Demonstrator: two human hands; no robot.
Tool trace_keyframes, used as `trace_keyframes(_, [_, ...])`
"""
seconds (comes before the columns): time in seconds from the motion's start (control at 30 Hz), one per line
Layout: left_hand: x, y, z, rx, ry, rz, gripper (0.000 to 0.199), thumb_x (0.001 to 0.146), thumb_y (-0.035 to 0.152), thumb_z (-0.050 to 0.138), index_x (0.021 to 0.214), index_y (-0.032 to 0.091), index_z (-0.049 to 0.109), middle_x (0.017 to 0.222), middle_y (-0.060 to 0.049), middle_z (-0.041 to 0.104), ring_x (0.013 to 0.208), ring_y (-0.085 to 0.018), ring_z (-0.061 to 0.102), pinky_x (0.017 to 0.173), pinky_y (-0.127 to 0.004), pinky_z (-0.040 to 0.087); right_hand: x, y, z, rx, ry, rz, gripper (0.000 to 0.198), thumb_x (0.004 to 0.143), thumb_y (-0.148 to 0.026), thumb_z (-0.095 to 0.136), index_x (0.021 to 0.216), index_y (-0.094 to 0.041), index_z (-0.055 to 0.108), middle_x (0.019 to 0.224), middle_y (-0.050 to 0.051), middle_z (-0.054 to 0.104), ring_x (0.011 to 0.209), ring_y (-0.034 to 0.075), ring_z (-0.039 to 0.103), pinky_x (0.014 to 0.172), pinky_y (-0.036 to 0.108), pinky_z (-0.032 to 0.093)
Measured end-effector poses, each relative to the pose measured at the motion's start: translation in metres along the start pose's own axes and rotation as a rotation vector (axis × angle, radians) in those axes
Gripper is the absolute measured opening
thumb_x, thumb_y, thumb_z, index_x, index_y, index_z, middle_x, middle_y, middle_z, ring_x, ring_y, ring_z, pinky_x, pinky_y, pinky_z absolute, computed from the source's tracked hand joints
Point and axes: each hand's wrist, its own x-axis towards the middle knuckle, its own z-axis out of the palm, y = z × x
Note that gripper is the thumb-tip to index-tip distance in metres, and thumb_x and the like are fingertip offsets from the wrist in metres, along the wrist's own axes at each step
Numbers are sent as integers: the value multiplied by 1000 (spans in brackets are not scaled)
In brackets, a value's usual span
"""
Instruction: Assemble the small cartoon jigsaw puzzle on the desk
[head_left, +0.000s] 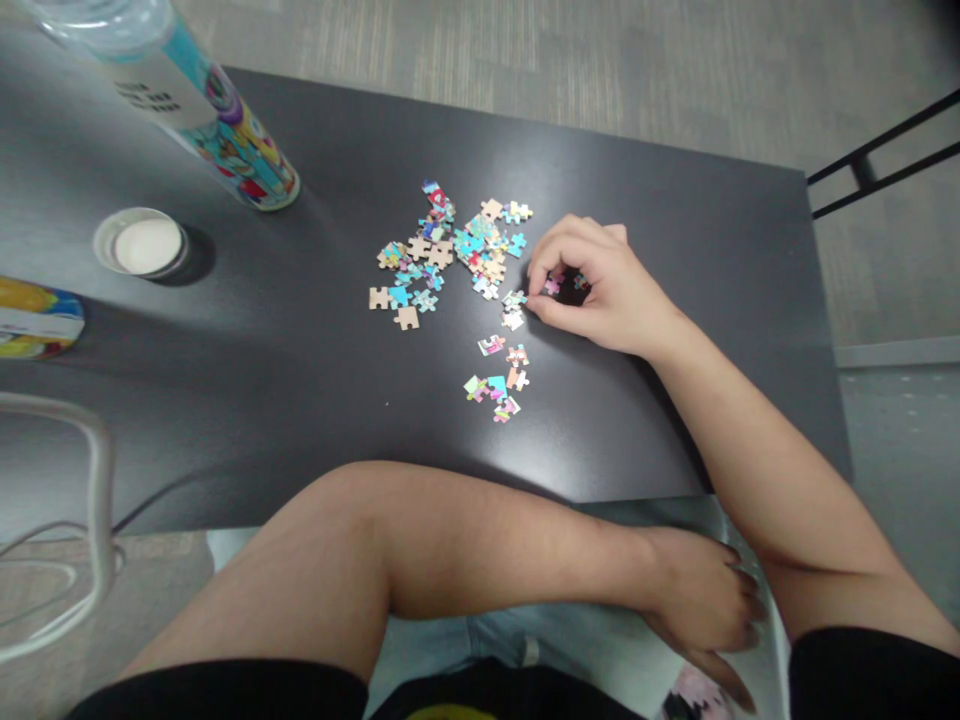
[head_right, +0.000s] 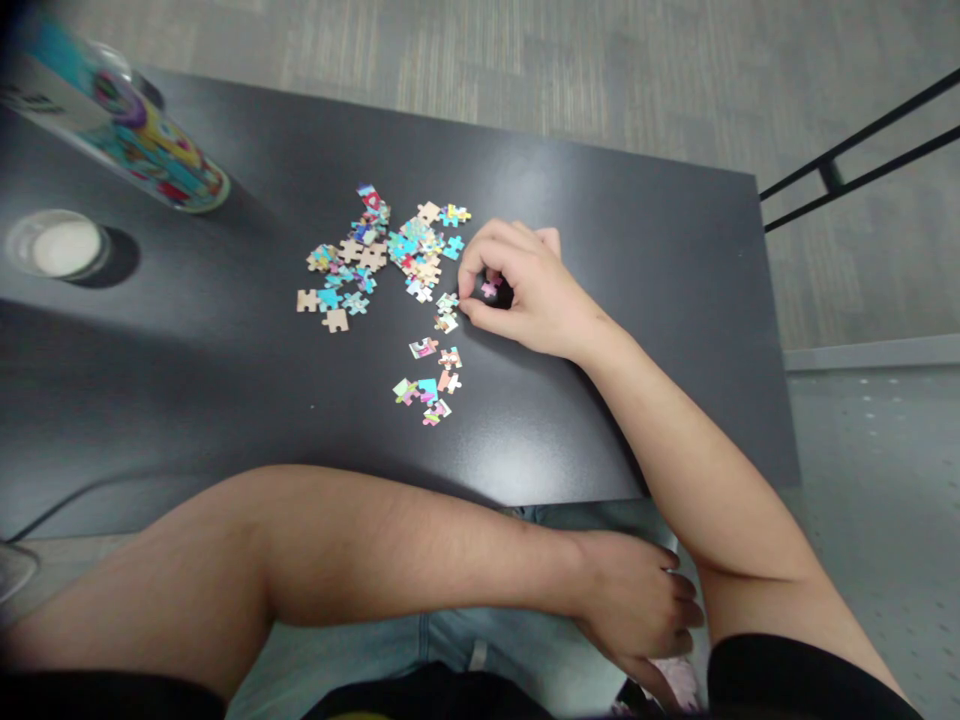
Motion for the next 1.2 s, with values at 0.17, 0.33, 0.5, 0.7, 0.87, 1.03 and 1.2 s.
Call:
trace_keyframes(0.17, [-1,1,-2,15,-1,-4,85,128,57,74,76,35,10,135,-9,100,123,-25,97,107,-45,70,-2,1,-1,-45,3,-16,10,120,-34,76,120,-35,86,137,9,88,126,39,79,124,74,54])
trace_keyframes(0.33, [-2,1,-2,12,-1,-4,82,129,57,70,77,35,10,136,-10,100,124,-25,97,108,-46,69,-5,7,7,-31,52,-116,21,121,-52,82,125,-32,88,133,10,86,126,41,78,124,70,50])
trace_keyframes(0.5, [0,1,1,6,-1,-13,83,128,58,71,77,35,10,137,-10,100,125,-25,96,107,-46,69,-7,11,12,-51,16,-144,41,122,-74,83,132,-35,91,138,9,84,128,39,76,127,67,46])
trace_keyframes(0.7, [4,0,9,-4,11,5,83,127,58,71,76,35,10,132,-10,100,122,-25,97,105,-46,70,-7,13,11,-46,13,-211,51,121,-85,80,139,-39,94,140,9,86,127,39,76,127,69,46])
trace_keyframes(0.87, [4,-1,13,11,40,16,85,127,55,74,77,34,9,132,-11,100,121,-26,97,105,-46,70,-7,9,4,-74,18,-226,45,128,-74,76,135,-37,101,136,10,91,122,36,77,126,70,46])
trace_keyframes(1.03, [4,-1,17,12,66,19,84,128,54,72,79,34,7,130,-11,100,119,-25,97,104,-46,70,-7,5,9,-22,5,-426,39,132,-70,73,128,-44,102,130,3,93,111,28,76,117,63,45])
trace_keyframes(1.2, [5,-2,21,6,96,20,86,125,53,76,79,33,7,126,-13,98,115,-26,97,101,-47,71,-9,0,1,-79,21,-283,39,131,-68,73,147,-42,97,134,6,91,119,34,80,124,67,47])
